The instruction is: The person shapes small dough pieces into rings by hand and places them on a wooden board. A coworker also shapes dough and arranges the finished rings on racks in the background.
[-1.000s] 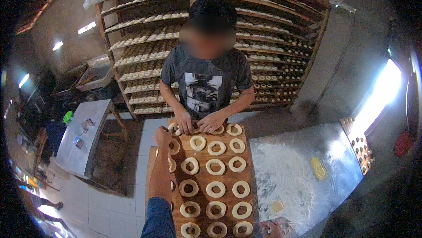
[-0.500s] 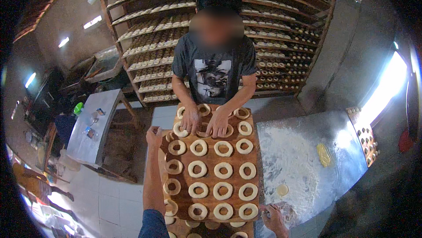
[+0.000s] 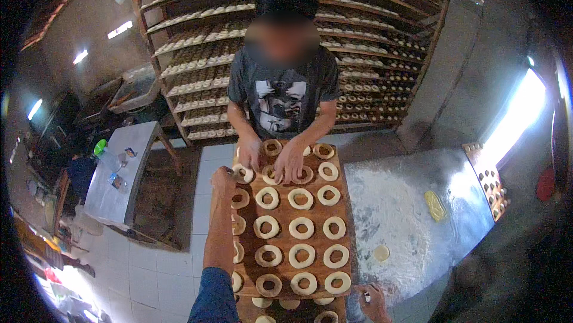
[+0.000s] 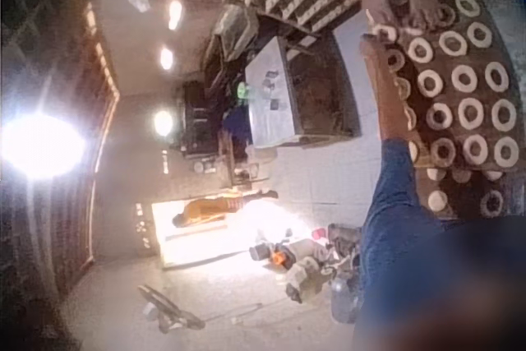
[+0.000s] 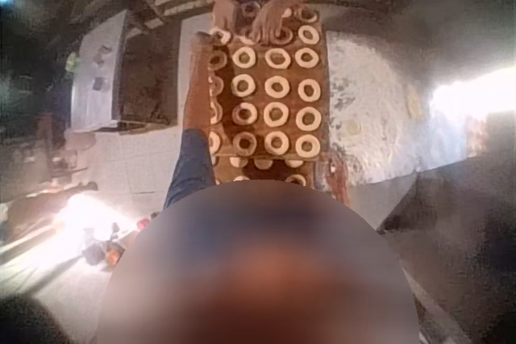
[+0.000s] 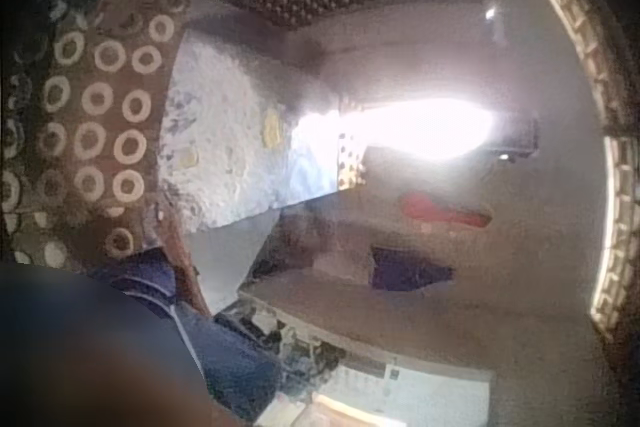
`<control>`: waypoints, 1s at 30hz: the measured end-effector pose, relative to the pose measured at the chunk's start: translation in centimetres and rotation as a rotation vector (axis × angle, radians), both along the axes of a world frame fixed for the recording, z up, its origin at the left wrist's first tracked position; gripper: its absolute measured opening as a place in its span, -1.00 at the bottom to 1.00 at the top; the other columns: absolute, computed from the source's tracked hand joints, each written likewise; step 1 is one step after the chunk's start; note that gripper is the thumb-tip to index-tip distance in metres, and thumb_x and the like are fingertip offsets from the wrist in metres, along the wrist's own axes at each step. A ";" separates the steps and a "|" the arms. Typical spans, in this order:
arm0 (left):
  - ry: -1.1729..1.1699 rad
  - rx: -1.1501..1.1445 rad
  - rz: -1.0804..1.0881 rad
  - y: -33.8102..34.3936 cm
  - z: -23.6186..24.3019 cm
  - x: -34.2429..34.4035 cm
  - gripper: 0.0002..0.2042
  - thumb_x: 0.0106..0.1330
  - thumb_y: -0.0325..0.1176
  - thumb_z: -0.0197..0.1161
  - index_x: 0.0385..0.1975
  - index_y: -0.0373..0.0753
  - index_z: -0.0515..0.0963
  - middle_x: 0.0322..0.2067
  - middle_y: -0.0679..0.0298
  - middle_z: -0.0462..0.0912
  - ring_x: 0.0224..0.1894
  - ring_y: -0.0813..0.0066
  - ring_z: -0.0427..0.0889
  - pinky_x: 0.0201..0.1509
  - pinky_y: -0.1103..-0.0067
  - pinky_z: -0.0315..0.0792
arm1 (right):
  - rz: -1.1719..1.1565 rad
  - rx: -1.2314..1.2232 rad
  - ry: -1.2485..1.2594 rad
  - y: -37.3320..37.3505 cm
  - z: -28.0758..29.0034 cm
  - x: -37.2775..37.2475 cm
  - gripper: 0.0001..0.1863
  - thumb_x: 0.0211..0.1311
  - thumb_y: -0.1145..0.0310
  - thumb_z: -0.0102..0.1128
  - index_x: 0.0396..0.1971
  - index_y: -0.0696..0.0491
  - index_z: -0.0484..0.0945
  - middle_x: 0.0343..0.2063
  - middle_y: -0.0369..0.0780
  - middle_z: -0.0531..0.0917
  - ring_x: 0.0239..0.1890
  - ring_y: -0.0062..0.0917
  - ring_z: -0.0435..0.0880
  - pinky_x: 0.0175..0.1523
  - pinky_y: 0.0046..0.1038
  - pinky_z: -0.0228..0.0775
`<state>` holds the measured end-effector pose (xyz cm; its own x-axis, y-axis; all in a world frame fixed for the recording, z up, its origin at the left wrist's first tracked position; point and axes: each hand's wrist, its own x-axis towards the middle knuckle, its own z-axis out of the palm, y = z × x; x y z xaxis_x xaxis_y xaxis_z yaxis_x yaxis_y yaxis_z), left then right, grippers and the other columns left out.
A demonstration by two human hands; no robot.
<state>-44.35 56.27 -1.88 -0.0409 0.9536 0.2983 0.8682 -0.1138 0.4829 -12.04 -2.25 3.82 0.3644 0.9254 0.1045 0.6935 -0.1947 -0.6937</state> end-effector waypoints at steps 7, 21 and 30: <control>-0.113 -0.111 -0.021 -2.8 3.4 1.8 -0.65 0.00 -0.06 0.44 -0.29 -0.14 0.72 -0.29 0.08 0.74 -0.13 0.04 0.70 0.04 0.12 0.47 | -0.001 -0.067 0.044 -0.9 0.7 -0.7 -0.79 0.25 0.47 0.13 -0.14 0.07 0.62 -0.15 -0.07 0.68 -0.03 -0.17 0.62 0.08 -0.27 0.46; -0.184 0.038 0.137 -9.4 7.6 -2.1 -0.58 0.18 -0.04 0.35 -0.06 -0.16 0.59 -0.14 0.17 0.66 -0.02 0.10 0.59 0.10 0.16 0.36 | -0.044 -0.041 0.098 -1.5 1.1 -1.3 -0.70 0.07 0.61 0.16 -0.17 0.05 0.65 -0.31 -0.14 0.64 -0.20 -0.26 0.59 -0.07 -0.30 0.45; -0.550 0.102 0.053 -24.1 9.6 -10.5 -0.76 0.31 -0.33 0.26 -0.13 -0.35 0.59 -0.23 0.20 0.63 -0.14 0.41 0.57 0.00 0.46 0.45 | -0.129 0.034 0.003 -1.1 3.9 2.7 -0.63 -0.02 0.70 0.24 -0.16 0.05 0.63 -0.55 -0.23 0.46 -0.41 -0.44 0.49 -0.30 -0.41 0.42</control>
